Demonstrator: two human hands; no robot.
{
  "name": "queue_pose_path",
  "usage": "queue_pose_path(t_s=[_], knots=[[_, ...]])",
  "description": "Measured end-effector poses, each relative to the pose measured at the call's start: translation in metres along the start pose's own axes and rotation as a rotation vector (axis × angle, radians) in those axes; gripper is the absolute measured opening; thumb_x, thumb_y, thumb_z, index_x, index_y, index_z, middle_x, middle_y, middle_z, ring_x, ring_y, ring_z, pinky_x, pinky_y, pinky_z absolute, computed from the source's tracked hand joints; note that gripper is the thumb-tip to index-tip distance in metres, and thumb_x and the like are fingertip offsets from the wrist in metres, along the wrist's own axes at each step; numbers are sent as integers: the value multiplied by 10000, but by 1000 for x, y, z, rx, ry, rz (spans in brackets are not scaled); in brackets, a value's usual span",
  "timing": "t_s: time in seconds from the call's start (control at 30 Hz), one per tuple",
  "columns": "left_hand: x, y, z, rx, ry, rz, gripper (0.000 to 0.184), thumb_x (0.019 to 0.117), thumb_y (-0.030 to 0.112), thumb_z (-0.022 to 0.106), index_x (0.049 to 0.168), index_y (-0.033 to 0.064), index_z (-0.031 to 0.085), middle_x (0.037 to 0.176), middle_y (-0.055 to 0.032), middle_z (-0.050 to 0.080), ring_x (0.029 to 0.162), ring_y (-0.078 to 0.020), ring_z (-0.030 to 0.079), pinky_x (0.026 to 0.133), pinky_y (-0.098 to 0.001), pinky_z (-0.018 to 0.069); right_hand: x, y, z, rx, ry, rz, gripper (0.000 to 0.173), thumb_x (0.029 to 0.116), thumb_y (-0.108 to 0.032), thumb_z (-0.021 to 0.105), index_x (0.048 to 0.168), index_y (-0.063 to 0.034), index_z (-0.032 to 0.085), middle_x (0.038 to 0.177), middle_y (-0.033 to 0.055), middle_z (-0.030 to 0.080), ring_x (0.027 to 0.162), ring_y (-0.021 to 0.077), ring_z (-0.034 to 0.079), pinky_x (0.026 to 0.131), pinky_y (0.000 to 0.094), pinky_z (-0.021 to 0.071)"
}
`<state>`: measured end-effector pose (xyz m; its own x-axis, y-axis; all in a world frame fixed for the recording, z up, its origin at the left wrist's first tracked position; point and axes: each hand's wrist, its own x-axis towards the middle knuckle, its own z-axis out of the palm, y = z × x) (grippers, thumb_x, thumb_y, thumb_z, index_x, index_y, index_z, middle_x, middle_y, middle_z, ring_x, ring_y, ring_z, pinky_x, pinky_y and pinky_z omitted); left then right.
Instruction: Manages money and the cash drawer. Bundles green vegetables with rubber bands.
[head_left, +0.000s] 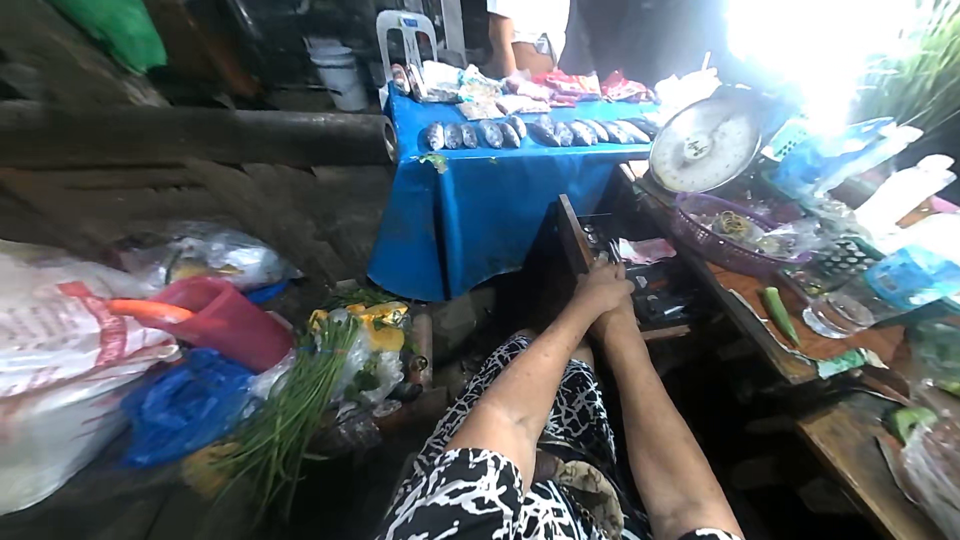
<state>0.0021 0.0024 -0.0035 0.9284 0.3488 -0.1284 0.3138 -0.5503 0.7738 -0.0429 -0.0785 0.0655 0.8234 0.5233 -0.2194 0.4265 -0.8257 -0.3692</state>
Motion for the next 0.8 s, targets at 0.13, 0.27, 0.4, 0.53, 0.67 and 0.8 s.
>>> queue_pose_path(t_s=[0.13, 0.27, 0.4, 0.53, 0.67, 0.8], knots=[[-5, 3, -2, 5, 15, 13, 382, 966, 362, 631, 1249, 115, 703, 1543, -97, 477, 1349, -337, 515, 1033, -616, 470, 41, 26, 55, 101, 156, -32, 482, 969, -296, 656, 1346, 4, 622, 1411, 177, 603, 1378, 279, 513, 1175, 411, 391], [-5, 3, -1, 7, 13, 7, 406, 971, 362, 625, 1289, 117, 689, 1574, -97, 447, 1377, -342, 491, 1047, -612, 461, 53, 39, 68, -122, 138, -141, 524, 964, -339, 646, 1359, 4, 616, 1437, 271, 548, 1402, 424, 457, 1149, 609, 353], [-4, 3, -1, 9, 8, 4, 413, 969, 365, 631, 1301, 124, 684, 1586, -91, 434, 1379, -334, 492, 1051, -608, 460, 51, 38, 66, -150, 132, -140, 544, 969, -359, 639, 1372, 5, 605, 1447, 271, 540, 1409, 426, 448, 1163, 608, 328], [-5, 4, -1, 11, 8, -12, 446, 968, 373, 628, 1347, 140, 663, 1603, -86, 413, 1383, -332, 490, 1053, -608, 460, 51, 38, 68, -145, 151, -147, 528, 971, -351, 636, 1361, 5, 614, 1434, 267, 553, 1395, 419, 467, 1146, 613, 351], [-6, 4, -1, 7, 11, -8, 426, 970, 364, 629, 1327, 135, 673, 1590, -78, 433, 1388, -324, 486, 1064, -611, 450, 53, 39, 69, -133, 151, -141, 532, 964, -358, 643, 1353, 5, 619, 1425, 264, 561, 1391, 419, 471, 1144, 606, 358], [-5, 3, -1, 2, 13, -6, 437, 970, 370, 630, 1334, 133, 668, 1585, -83, 438, 1384, -324, 489, 1057, -609, 457, 52, 40, 69, -131, 159, -140, 530, 967, -350, 639, 1361, 4, 614, 1428, 262, 559, 1395, 410, 469, 1156, 594, 342]])
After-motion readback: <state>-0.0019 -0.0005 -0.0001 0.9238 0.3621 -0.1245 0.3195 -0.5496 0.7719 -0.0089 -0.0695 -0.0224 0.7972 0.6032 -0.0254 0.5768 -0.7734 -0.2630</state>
